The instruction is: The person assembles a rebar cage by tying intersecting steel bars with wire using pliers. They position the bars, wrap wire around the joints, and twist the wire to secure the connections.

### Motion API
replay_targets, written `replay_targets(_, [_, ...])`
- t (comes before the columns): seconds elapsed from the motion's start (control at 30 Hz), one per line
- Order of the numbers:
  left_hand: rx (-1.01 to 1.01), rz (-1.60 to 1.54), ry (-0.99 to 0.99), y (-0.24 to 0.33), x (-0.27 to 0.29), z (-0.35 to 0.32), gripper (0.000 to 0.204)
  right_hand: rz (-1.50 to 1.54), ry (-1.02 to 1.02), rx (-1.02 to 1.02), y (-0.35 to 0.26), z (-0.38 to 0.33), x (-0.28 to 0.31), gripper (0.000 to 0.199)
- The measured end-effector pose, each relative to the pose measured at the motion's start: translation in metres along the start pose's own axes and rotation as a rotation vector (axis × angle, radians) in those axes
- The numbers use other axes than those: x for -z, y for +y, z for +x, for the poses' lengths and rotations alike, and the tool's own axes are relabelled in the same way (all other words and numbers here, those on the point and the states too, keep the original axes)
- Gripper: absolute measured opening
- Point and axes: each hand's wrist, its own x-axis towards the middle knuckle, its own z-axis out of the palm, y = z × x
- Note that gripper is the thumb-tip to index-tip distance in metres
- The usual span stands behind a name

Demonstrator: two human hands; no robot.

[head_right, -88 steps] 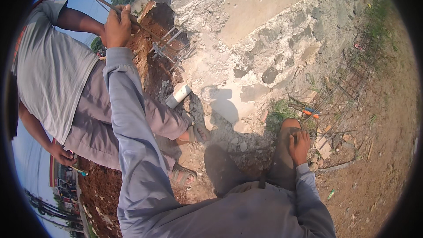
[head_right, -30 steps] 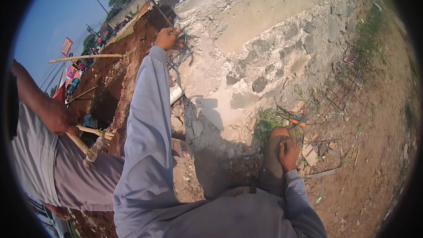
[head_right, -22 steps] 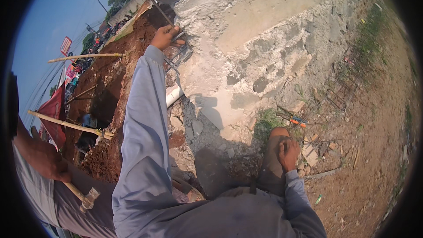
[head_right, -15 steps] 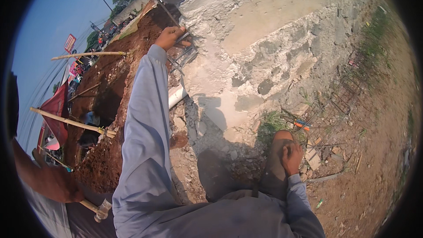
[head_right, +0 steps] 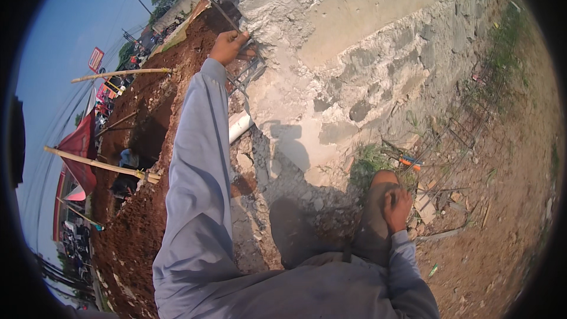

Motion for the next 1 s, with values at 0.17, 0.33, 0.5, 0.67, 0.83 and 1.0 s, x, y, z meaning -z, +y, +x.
replay_targets(0.17, [-0.065,-0.038,-0.078,0.0,0.006,-0.002,0.03,0.053,-0.085,-0.087,-0.001,0.002,0.008,0.017])
replay_targets(0.33, [-0.04,0.005,-0.052,-0.006,0.003,-0.002,0.028,0.055,-0.102,-0.085,-0.005,0.001,0.015,0.017])
replay_targets(0.5, [-0.134,-0.066,-0.053,-0.007,0.003,-0.003,0.02,0.065,-0.054,-0.056,-0.002,0.002,0.015,0.015])
replay_targets(0.67, [-0.086,-0.08,0.02,0.0,0.002,-0.002,0.023,0.07,-0.035,-0.049,-0.003,0.002,0.015,0.013])
replay_targets(0.83, [-0.123,-0.117,0.015,-0.004,0.0,-0.003,0.021,0.108,-0.008,-0.046,0.001,-0.001,0.013,0.014])
replay_targets(1.0, [-0.135,-0.15,0.012,-0.006,0.0,-0.003,0.017,0.128,-0.103,-0.13,-0.008,0.003,0.021,0.018])
